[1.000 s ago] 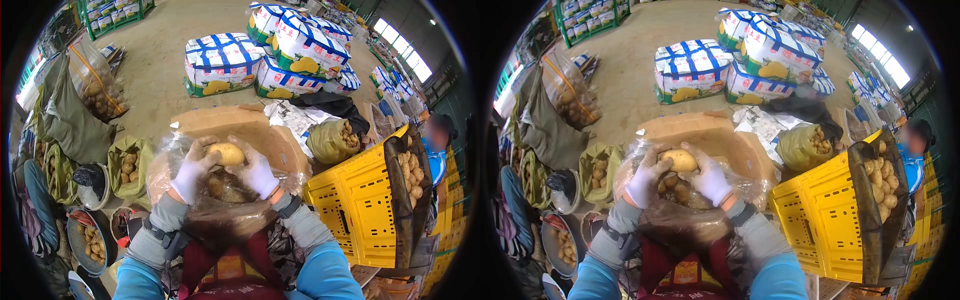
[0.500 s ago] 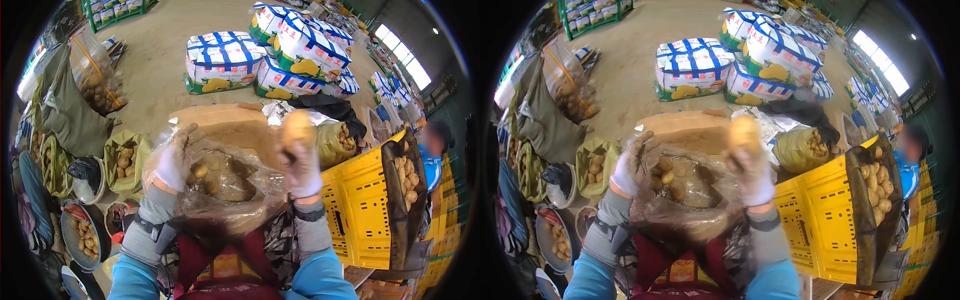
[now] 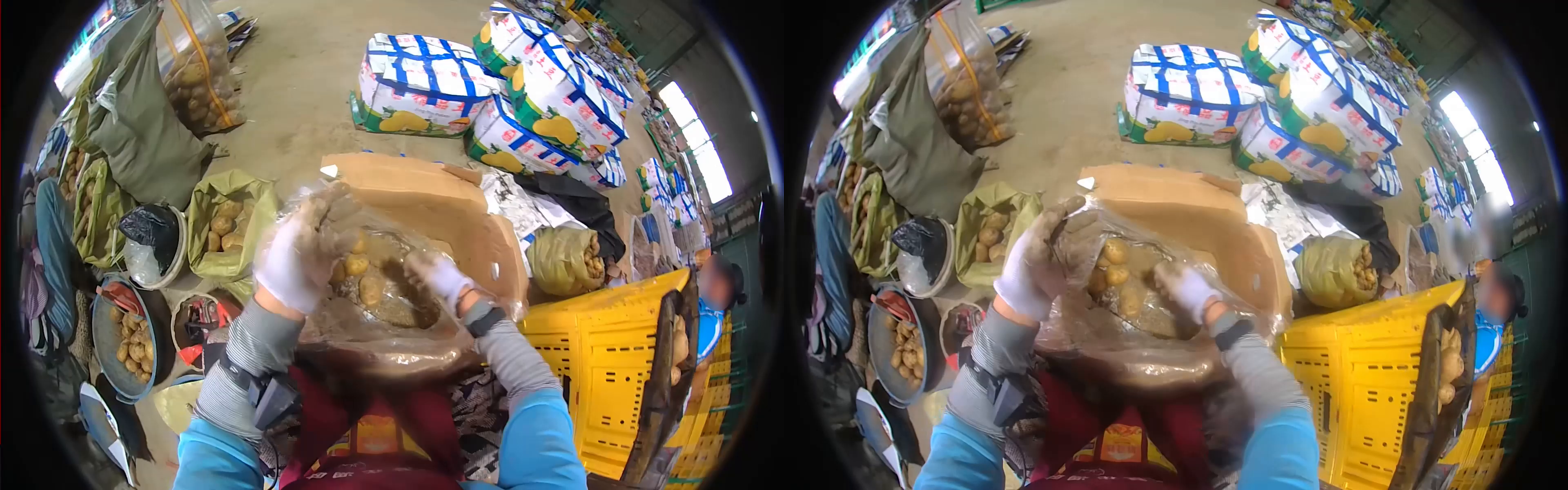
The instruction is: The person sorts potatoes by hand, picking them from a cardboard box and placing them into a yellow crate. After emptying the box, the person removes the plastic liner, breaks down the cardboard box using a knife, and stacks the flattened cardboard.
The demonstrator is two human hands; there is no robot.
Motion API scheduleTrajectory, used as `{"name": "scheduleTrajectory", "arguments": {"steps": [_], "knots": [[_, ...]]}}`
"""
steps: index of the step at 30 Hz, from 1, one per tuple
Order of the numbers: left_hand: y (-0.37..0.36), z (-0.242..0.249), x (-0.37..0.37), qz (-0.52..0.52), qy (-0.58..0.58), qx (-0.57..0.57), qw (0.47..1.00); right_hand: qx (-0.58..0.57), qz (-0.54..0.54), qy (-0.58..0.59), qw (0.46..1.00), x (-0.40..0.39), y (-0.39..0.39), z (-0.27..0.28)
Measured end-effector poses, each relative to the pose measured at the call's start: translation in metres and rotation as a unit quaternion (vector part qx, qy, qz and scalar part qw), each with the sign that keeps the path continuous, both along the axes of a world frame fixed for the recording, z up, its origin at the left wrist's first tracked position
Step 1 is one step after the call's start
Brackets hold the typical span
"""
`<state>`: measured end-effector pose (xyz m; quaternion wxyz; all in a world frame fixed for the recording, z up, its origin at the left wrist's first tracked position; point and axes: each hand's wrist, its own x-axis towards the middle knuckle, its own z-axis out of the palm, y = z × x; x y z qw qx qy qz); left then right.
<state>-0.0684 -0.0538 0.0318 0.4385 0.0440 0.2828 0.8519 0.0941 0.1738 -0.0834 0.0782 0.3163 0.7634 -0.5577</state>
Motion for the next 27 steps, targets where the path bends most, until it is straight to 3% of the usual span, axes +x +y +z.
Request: {"name": "scheduleTrajectory", "arguments": {"steps": [1,3,5,7,8,12,14,16,18,19,22,25,26,27], "knots": [[0.0,0.001,-0.003,0.002,-0.003,-0.013,1.0,0.124,0.103,-0.007,0.987,-0.02,-0.01,-0.035],[-0.002,0.0,-0.005,0.007,-0.017,-0.046,0.999,0.204,0.125,-0.054,0.97,-0.064,-0.029,-0.092],[-0.002,-0.001,-0.005,0.019,-0.029,-0.052,0.998,0.272,0.084,-0.093,0.954,-0.109,-0.052,-0.106],[0.001,0.004,-0.004,0.028,-0.028,-0.07,0.997,0.318,0.035,-0.053,0.946,-0.146,-0.051,-0.215],[0.005,0.01,-0.004,0.034,-0.035,-0.089,0.995,0.346,-0.001,-0.115,0.931,-0.158,-0.065,-0.184],[0.011,0.014,-0.007,0.022,-0.062,-0.116,0.991,0.334,-0.021,-0.096,0.938,-0.167,-0.048,-0.216],[0.013,0.015,-0.008,0.024,-0.062,-0.115,0.991,0.14,-0.061,-0.014,0.988,-0.148,-0.026,-0.226],[0.017,0.017,-0.008,0.026,-0.062,-0.105,0.992,-0.045,-0.105,0.077,0.99,-0.126,0.002,-0.221],[0.021,0.011,-0.003,0.029,-0.065,-0.098,0.993,-0.329,-0.222,0.112,0.911,-0.093,0.002,-0.158],[0.022,0.012,0.003,0.036,-0.048,-0.081,0.995,-0.404,-0.218,0.141,0.877,-0.078,0.007,-0.135],[0.029,0.002,0.024,0.043,0.004,-0.036,0.998,-0.465,-0.171,0.225,0.839,-0.041,0.018,-0.046],[0.046,-0.012,0.043,-0.058,-0.049,-0.134,0.988,-0.481,-0.129,0.267,0.825,-0.009,0.02,0.036],[0.046,-0.016,0.051,-0.162,-0.095,-0.077,0.979,-0.368,-0.114,0.262,0.885,0.001,0.012,0.062],[0.052,-0.022,0.061,-0.19,-0.079,-0.036,0.978,-0.251,-0.097,0.252,0.93,0.011,0.001,0.088]]}}
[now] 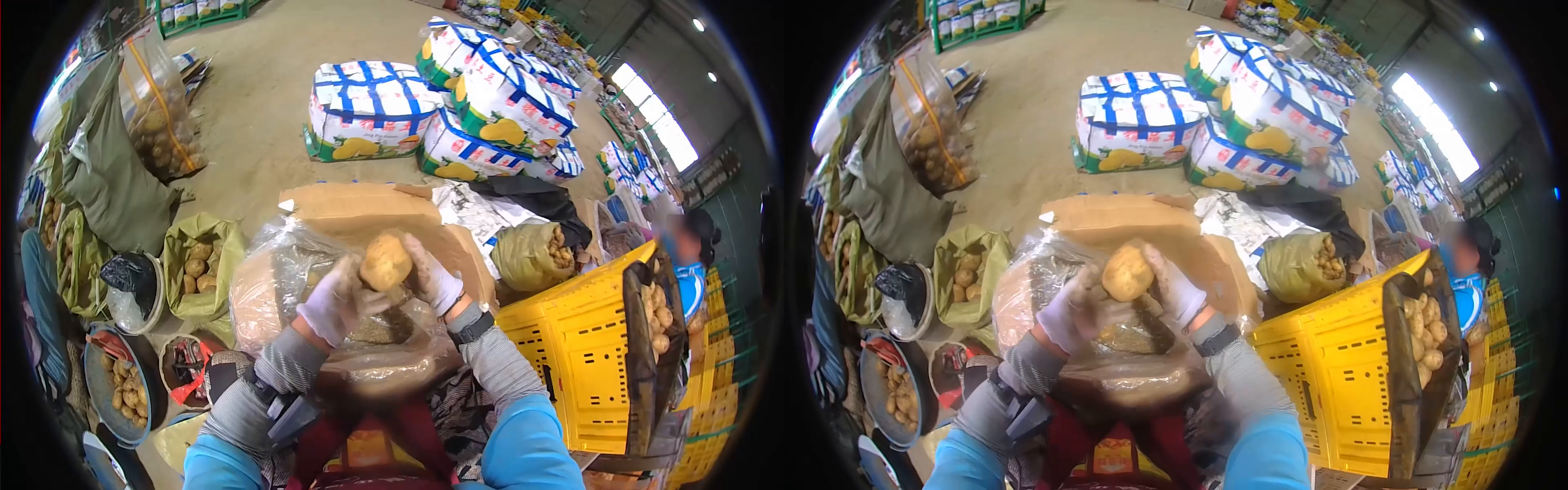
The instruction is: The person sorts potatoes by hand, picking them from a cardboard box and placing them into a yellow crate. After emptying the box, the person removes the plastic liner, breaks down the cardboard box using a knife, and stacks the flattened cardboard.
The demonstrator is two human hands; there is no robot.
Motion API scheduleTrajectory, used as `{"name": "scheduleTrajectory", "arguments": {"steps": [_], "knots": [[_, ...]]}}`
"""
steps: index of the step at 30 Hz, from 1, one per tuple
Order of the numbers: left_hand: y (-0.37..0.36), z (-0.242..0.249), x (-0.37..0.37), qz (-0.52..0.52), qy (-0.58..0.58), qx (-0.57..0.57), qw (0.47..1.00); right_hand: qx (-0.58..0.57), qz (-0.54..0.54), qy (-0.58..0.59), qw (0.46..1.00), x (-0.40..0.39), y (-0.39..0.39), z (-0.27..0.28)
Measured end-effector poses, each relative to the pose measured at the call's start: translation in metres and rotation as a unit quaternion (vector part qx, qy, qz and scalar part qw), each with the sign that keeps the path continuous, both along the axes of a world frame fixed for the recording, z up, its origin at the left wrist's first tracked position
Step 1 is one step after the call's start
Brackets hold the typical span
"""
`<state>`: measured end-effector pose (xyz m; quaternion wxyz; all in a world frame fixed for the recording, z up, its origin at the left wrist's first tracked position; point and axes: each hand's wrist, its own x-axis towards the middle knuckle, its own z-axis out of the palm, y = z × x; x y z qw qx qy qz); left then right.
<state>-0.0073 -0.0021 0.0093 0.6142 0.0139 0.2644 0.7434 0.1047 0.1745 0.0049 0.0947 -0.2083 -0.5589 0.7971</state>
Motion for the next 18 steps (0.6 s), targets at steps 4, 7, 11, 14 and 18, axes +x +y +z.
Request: {"name": "scheduleTrajectory", "arguments": {"steps": [4,7,11,14,18], "knots": [[0.02,-0.042,0.025,-0.014,0.302,0.156,0.94,0.442,-0.06,-0.025,0.895,0.032,-0.018,0.009],[0.005,0.0,0.03,-0.001,0.516,0.125,0.847,0.495,-0.057,-0.098,0.862,0.047,-0.03,0.023],[0.003,0.026,0.026,-0.047,0.375,0.101,0.92,0.468,-0.115,-0.059,0.874,0.045,-0.027,0.034],[0.007,0.032,0.021,-0.071,0.075,0.011,0.995,0.287,-0.161,-0.012,0.944,0.032,-0.007,0.017],[0.021,-0.007,0.016,0.012,0.351,-0.018,0.936,0.514,-0.149,0.016,0.845,0.026,-0.006,0.007]]}}
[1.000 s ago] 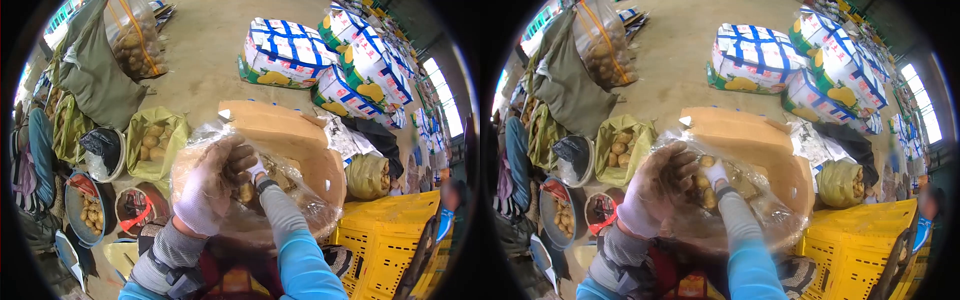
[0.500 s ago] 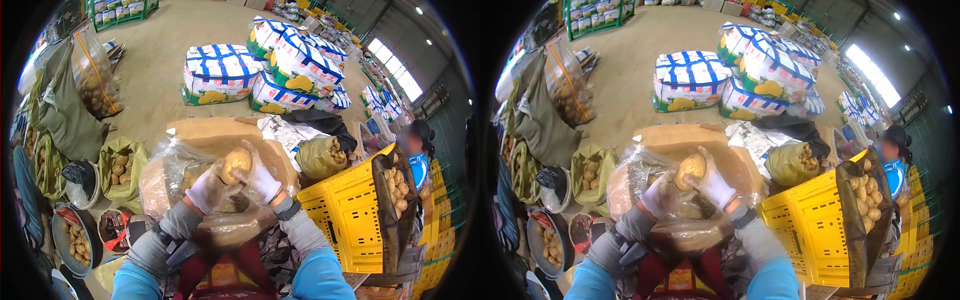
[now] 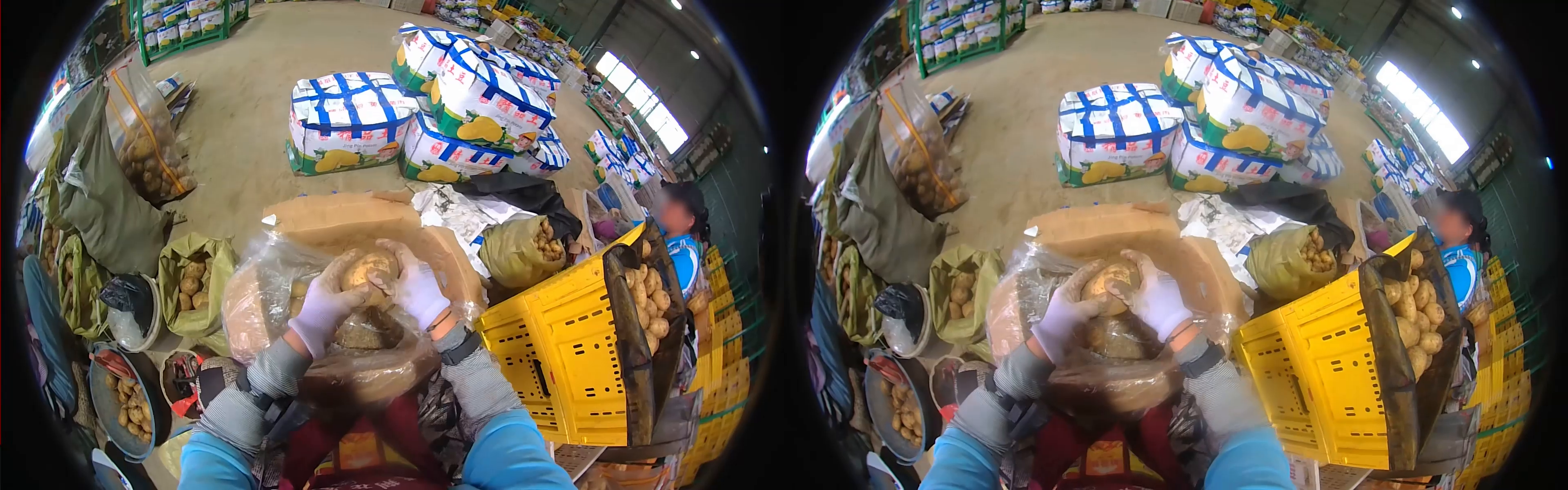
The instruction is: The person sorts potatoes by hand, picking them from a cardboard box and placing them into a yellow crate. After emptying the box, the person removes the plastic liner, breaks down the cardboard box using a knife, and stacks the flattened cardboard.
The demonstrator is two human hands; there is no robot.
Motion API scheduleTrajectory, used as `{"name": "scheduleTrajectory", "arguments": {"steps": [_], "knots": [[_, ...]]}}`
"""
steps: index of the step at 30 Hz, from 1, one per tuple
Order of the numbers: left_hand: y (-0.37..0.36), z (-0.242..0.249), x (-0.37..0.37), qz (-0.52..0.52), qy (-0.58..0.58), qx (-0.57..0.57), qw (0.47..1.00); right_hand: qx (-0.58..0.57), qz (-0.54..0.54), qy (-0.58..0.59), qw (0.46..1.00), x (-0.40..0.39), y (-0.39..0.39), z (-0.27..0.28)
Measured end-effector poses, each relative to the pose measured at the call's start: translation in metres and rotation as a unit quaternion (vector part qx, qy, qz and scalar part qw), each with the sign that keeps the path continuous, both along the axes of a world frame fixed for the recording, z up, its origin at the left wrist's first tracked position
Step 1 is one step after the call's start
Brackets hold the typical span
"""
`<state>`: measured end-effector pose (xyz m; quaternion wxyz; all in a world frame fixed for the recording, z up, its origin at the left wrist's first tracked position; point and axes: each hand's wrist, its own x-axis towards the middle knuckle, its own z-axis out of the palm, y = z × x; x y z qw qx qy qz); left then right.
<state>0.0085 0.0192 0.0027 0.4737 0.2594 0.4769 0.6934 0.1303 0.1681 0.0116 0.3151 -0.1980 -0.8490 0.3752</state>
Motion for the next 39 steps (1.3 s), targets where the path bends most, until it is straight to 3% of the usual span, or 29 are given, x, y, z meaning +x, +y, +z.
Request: {"name": "scheduleTrajectory", "arguments": {"steps": [1,2,6,9,10,12,13,16,17,20,24,27,28,30,31,34,35,36,37,38,39], "knots": [[0.002,-0.015,-0.003,0.016,0.094,0.007,0.995,0.011,-0.006,-0.028,1.0,0.0,-0.005,0.007],[0.0,-0.012,0.0,0.018,0.083,0.0,0.996,0.021,-0.014,-0.056,0.998,0.002,-0.008,0.01],[0.0,0.011,0.001,0.026,0.039,0.029,0.998,-0.02,-0.046,0.02,0.999,-0.002,-0.001,0.01],[-0.002,0.022,0.005,0.053,0.052,0.061,0.995,-0.311,-0.104,0.056,0.943,-0.001,0.004,0.014],[-0.003,0.025,0.006,0.064,0.066,0.069,0.993,-0.323,-0.077,0.049,0.942,0.003,0.004,0.016],[-0.006,0.023,0.002,0.096,0.232,0.047,0.967,-0.341,-0.019,0.031,0.939,0.011,0.001,0.025],[-0.008,0.021,0.001,0.115,0.312,0.032,0.943,-0.275,0.026,0.059,0.959,0.011,-0.006,0.028],[-0.014,0.034,0.003,0.155,0.531,0.031,0.833,0.032,-0.004,0.058,0.998,0.004,-0.01,-0.006],[-0.016,0.036,0.004,0.152,0.527,0.042,0.835,-0.21,0.01,0.068,0.975,0.005,-0.017,0.014],[-0.014,0.042,0.006,0.147,0.524,0.076,0.835,-0.458,-0.044,0.064,0.886,0.008,0.004,0.004],[-0.014,0.044,0.007,0.152,0.544,0.077,0.821,-0.508,-0.073,0.066,0.856,0.012,0.006,0.011],[-0.015,0.042,0.008,0.136,0.571,0.052,0.808,-0.429,-0.015,0.122,0.895,0.009,-0.005,0.009],[-0.014,0.042,0.008,0.126,0.583,0.043,0.802,-0.356,0.004,0.094,0.93,0.007,-0.01,0.01],[-0.014,0.039,0.011,0.1,0.559,0.03,0.822,-0.207,0.041,0.035,0.977,0.005,-0.023,0.017],[-0.014,0.038,0.012,0.087,0.548,0.023,0.832,-0.216,0.069,-0.021,0.974,0.007,-0.008,-0.006],[-0.018,0.045,0.012,0.035,0.321,0.022,0.946,-0.433,0.072,0.0,0.899,0.004,-0.003,-0.025],[-0.018,0.039,0.005,0.05,0.337,0.02,0.94,-0.395,0.082,-0.017,0.915,0.005,-0.013,-0.006],[-0.015,0.03,-0.003,0.052,0.352,0.029,0.934,-0.478,0.085,0.006,0.874,0.005,-0.019,0.0],[-0.013,0.024,-0.005,0.089,0.209,0.002,0.974,-0.557,0.08,0.03,0.826,0.006,-0.023,0.006],[-0.011,0.019,-0.005,0.113,0.061,-0.035,0.991,-0.723,0.09,0.106,0.677,0.004,-0.02,-0.001],[-0.01,0.02,-0.01,0.126,0.11,-0.014,0.986,-0.705,0.067,0.156,0.688,0.013,-0.025,0.022]]}}
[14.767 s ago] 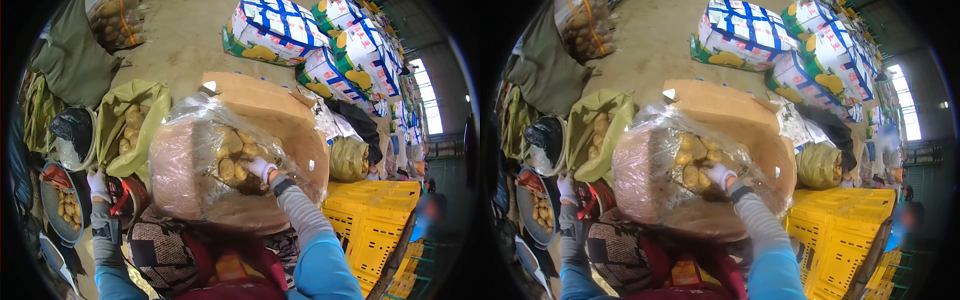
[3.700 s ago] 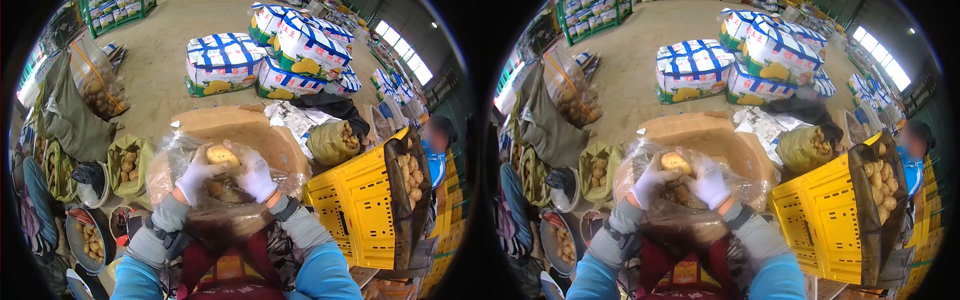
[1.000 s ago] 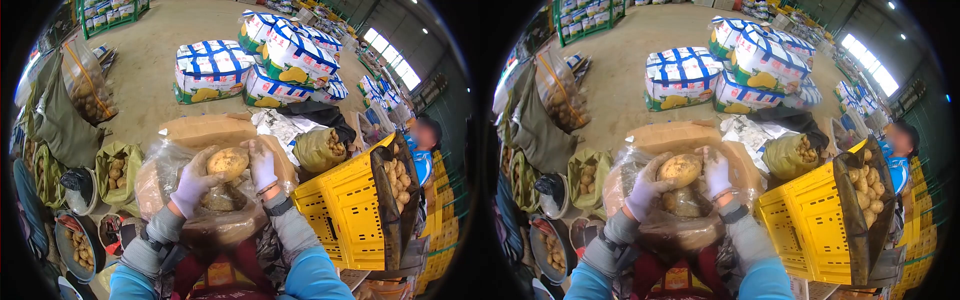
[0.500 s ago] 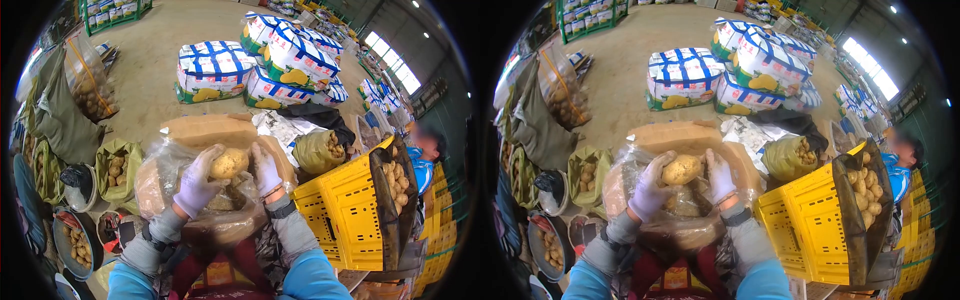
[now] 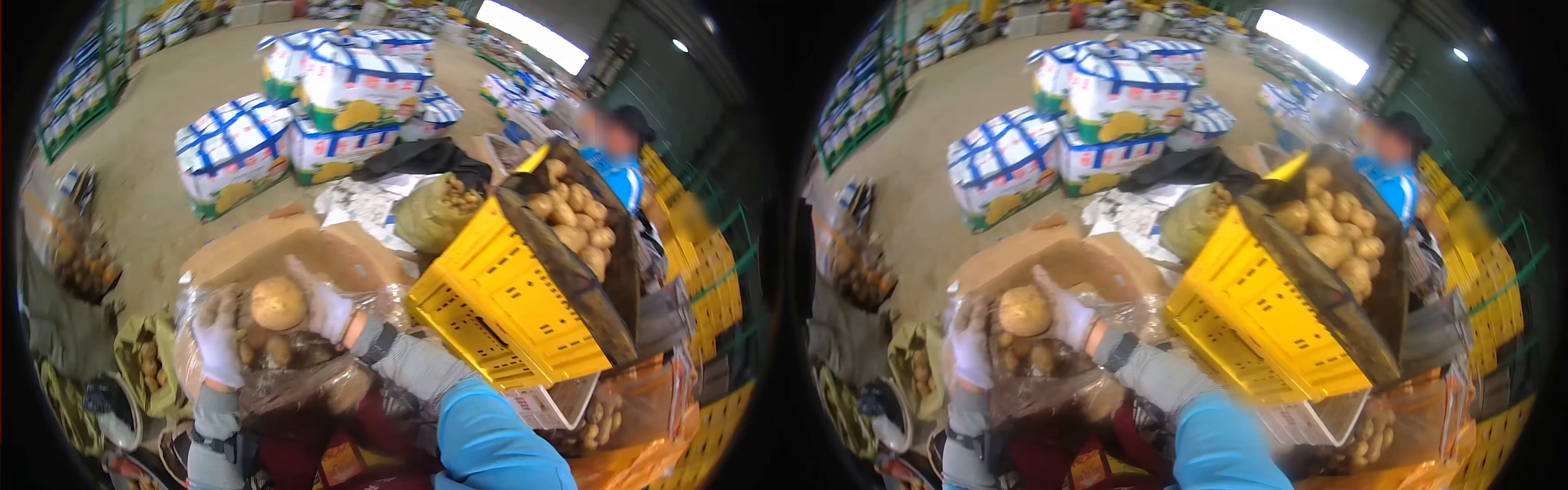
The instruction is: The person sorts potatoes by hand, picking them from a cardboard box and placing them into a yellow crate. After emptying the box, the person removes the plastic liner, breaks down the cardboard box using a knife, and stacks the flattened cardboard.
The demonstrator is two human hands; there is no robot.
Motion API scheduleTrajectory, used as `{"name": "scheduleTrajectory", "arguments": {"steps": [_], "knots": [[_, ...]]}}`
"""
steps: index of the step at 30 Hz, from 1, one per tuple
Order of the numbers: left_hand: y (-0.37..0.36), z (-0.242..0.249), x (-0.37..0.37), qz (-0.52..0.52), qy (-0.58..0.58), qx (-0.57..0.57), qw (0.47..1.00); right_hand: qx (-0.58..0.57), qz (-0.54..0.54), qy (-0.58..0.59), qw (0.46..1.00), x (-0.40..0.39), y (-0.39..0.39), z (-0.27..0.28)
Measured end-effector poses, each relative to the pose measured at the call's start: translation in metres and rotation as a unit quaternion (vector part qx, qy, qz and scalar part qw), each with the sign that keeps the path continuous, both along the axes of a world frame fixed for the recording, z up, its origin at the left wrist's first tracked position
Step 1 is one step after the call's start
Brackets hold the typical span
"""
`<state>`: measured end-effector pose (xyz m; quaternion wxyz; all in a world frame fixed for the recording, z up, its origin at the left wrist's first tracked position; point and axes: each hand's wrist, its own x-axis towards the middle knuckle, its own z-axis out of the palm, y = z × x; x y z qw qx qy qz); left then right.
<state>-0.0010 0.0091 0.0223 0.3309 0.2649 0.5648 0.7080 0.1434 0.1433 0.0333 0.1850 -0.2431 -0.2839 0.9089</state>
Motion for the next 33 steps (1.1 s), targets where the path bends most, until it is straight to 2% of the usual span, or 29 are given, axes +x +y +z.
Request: {"name": "scheduleTrajectory", "arguments": {"steps": [1,3,4,6,7,8,11,13,14,17,20,21,23,24,25,26,28,29,30,33], "knots": [[0.0,0.003,-0.004,0.019,0.052,0.019,0.998,0.015,-0.047,0.021,0.999,0.01,-0.003,0.025],[0.001,0.009,-0.003,0.015,-0.031,0.028,0.999,-0.083,-0.061,0.136,0.985,0.039,0.027,0.052],[0.003,0.006,-0.005,0.014,-0.034,0.026,0.999,-0.135,-0.053,0.192,0.971,0.052,0.041,0.068],[-0.003,-0.002,-0.007,0.018,-0.046,0.008,0.999,-0.216,-0.06,0.417,0.881,0.098,0.057,0.136],[-0.007,-0.003,-0.006,0.011,-0.048,0.002,0.999,-0.16,-0.143,0.49,0.845,0.118,0.058,0.165],[-0.009,-0.002,-0.004,0.005,-0.052,-0.002,0.999,-0.118,-0.168,0.534,0.82,0.135,0.072,0.182],[-0.01,-0.005,-0.005,-0.006,-0.05,-0.01,0.999,-0.024,-0.128,0.607,0.784,0.157,0.103,0.184],[-0.011,-0.002,-0.005,0.0,-0.051,-0.013,0.999,-0.004,-0.127,0.506,0.853,0.148,0.107,0.174],[-0.012,0.003,-0.002,0.006,-0.056,-0.011,0.998,0.019,-0.184,0.402,0.897,0.135,0.096,0.166],[-0.013,0.0,-0.011,-0.01,-0.063,0.022,0.998,0.072,-0.203,0.217,0.952,0.077,0.08,0.105],[-0.022,0.003,-0.021,0.023,-0.091,0.055,0.994,0.007,-0.081,0.162,0.984,0.026,0.076,0.018],[-0.029,0.016,-0.022,0.039,-0.081,0.02,0.996,0.017,-0.03,0.078,0.996,0.01,0.076,-0.015],[-0.039,0.032,-0.028,0.075,-0.117,0.061,0.988,0.009,0.032,-0.079,0.996,-0.016,0.063,-0.053],[-0.043,0.038,-0.033,0.089,-0.163,0.063,0.981,0.172,0.069,-0.216,0.959,-0.025,0.054,-0.078],[-0.043,0.034,-0.04,0.116,-0.188,0.093,0.971,0.201,0.122,-0.348,0.908,-0.036,0.045,-0.078],[-0.046,0.03,-0.047,0.138,-0.176,0.079,0.971,0.371,0.203,-0.388,0.819,-0.048,0.054,-0.131],[-0.052,0.032,-0.054,0.155,-0.175,0.061,0.97,0.531,0.336,-0.392,0.672,-0.063,0.066,-0.229],[-0.054,0.04,-0.053,0.154,-0.182,0.057,0.97,0.534,0.396,-0.374,0.646,-0.073,0.06,-0.252],[-0.055,0.046,-0.054,0.152,-0.188,0.053,0.969,0.599,0.392,-0.394,0.577,-0.087,0.041,-0.239],[-0.053,0.049,-0.057,0.161,-0.184,0.017,0.97,0.65,0.346,-0.445,0.511,-0.132,0.02,-0.277]]}}
